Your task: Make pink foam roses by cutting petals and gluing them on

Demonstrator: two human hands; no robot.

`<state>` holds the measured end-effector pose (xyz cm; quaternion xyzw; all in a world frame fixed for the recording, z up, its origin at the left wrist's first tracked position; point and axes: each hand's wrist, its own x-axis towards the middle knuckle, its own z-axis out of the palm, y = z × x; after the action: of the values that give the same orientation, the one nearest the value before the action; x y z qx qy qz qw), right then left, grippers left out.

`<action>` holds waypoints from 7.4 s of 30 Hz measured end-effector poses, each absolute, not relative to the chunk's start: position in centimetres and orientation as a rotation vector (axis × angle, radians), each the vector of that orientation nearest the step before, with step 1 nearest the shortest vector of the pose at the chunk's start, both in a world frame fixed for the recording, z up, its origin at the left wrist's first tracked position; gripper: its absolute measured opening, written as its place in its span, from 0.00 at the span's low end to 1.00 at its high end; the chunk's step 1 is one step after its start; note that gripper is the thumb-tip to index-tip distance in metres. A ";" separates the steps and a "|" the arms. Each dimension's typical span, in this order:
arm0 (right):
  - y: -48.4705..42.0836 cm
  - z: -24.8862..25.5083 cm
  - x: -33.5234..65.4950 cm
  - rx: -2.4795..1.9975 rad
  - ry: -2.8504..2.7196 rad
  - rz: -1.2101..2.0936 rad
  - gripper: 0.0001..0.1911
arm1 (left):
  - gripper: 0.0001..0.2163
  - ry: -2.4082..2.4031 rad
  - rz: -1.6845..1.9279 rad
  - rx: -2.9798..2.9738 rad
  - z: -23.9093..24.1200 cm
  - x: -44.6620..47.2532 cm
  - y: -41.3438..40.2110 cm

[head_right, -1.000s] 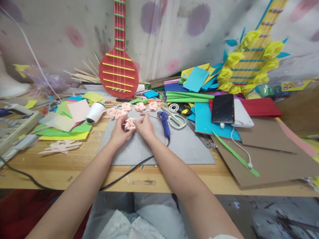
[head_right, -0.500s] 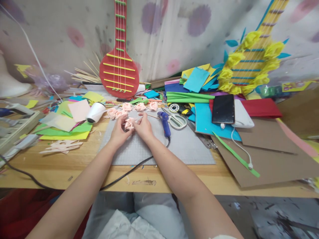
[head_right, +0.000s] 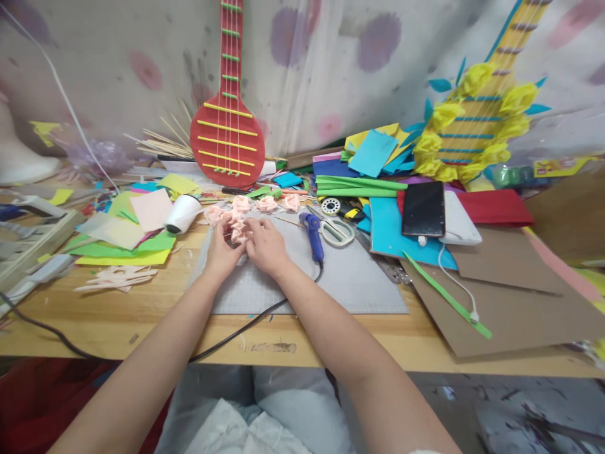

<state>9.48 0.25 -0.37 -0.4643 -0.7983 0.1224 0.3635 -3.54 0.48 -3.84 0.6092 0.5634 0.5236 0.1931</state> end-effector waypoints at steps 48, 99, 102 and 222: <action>0.9 -2.4 19.5 -1.802 -1.554 0.405 0.18 | 0.12 1.987 1.004 2.263 -2.4 -2.7 -0.9; -1.2 -0.9 16.8 -1.357 -1.862 0.792 0.22 | 0.07 1.497 1.458 1.219 -3.0 -2.7 0.3; -1.1 -1.0 16.9 -1.355 -1.856 0.795 0.23 | 0.08 1.490 1.464 1.215 -3.1 -2.7 0.3; 0.7 -1.3 19.3 -1.696 -1.314 0.533 0.24 | 0.11 1.417 1.451 0.945 -2.1 -2.6 0.2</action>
<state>19.29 0.67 -1.33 -0.6857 -0.5312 0.2154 0.4487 -2.56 0.16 -2.09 0.3798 0.5699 0.5832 0.4369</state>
